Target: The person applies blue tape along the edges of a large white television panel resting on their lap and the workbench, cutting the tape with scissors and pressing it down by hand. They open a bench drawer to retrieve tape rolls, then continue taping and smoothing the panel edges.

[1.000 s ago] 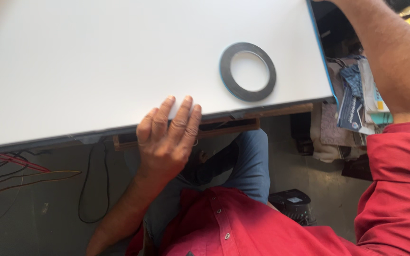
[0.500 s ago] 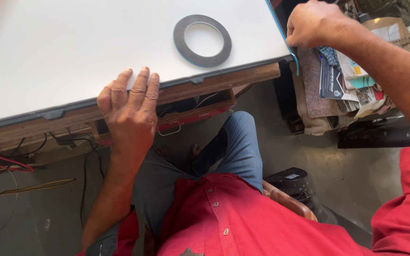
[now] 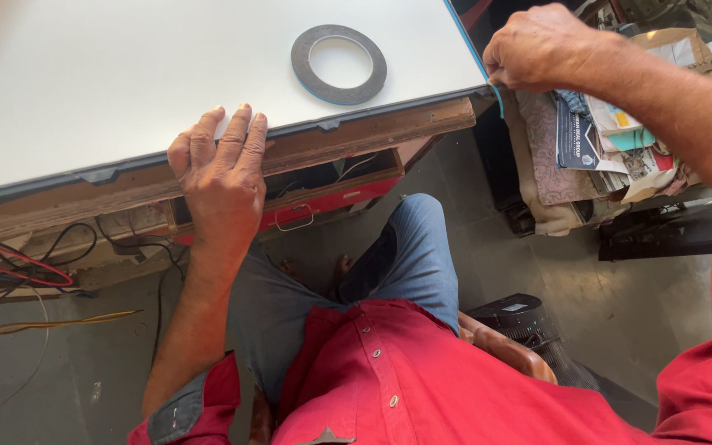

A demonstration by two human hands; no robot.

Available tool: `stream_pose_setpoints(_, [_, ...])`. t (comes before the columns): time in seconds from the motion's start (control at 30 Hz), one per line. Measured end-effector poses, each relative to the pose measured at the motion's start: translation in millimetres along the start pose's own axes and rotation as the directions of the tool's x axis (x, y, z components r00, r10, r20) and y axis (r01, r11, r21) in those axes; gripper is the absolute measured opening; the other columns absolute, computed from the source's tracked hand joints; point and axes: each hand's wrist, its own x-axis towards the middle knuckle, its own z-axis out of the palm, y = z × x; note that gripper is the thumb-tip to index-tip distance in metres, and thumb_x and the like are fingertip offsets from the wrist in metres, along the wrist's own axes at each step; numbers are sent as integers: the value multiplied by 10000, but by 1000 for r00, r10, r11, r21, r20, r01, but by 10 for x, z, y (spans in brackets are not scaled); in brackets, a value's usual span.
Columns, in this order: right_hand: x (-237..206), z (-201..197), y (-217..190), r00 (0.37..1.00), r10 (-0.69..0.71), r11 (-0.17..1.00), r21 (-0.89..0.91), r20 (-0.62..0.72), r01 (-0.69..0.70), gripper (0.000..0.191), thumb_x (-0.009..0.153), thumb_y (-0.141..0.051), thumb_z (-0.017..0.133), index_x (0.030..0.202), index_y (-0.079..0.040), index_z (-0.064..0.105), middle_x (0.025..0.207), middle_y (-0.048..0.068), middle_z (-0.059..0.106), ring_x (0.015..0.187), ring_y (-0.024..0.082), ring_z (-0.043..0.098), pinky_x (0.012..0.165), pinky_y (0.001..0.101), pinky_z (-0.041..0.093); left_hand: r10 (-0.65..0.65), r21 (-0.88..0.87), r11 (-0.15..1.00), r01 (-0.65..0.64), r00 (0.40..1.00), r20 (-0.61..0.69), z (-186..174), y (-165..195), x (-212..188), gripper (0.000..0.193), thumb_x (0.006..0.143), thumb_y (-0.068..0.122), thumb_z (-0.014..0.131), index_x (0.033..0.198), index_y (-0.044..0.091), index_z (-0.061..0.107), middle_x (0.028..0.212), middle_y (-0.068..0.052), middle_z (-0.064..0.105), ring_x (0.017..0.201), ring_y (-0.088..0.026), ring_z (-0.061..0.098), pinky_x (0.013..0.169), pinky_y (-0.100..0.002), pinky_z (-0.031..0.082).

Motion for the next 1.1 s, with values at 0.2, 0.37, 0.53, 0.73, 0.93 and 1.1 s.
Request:
stream_pose_setpoints(0.2, [-117,-136,29,987,-143,989,-52,-69,140,179,942,-313,709,1089,-301,810,915,9,796,829,221,761,781,372,605,-8,-6,1000,8,1000,-12,15,13,-6,389,947,3,747,1332,57,743,1379,-90,711,1332,-314,584,1116,-480,389])
stream_pose_setpoints(0.37, [-134,-213,3,974,-224,948,-238,-21,213,111,963,-240,675,981,-272,781,851,-13,772,820,182,765,726,329,615,-7,7,1000,7,1000,5,8,34,14,411,927,-3,737,1334,52,743,1379,-94,711,1328,-315,587,1104,-479,389])
stream_pose_setpoints(0.53, [-130,-231,-11,942,-332,858,-427,-42,283,88,921,-176,667,935,-233,733,846,-18,754,879,161,772,692,283,625,-11,11,1000,10,1000,4,18,57,32,401,938,-1,741,1335,53,742,1376,-93,713,1328,-312,590,1104,-478,389])
stream_pose_setpoints(0.73, [-176,-271,16,952,-306,893,-354,-26,278,75,938,-207,675,948,-230,746,829,-6,763,863,192,768,695,317,614,-16,-1,1000,16,1000,27,-35,86,69,413,929,12,750,1339,59,734,1379,-89,707,1333,-309,584,1101,-483,389])
stream_pose_setpoints(0.93, [-215,-458,85,956,-37,916,373,-291,149,159,1045,-255,678,1130,-192,796,902,99,776,795,258,731,760,384,567,-54,-64,996,60,995,86,-215,149,196,374,934,146,792,1284,38,718,1333,-115,699,1276,-334,583,1057,-491,390])
stream_pose_setpoints(1.1, [-75,-566,-380,814,-144,500,669,-563,551,237,1063,-246,635,1249,-136,730,988,100,771,889,149,714,795,315,563,-132,-256,953,165,981,139,-275,231,390,310,957,192,782,1220,38,732,1257,-99,724,1202,-293,620,1017,-455,409])
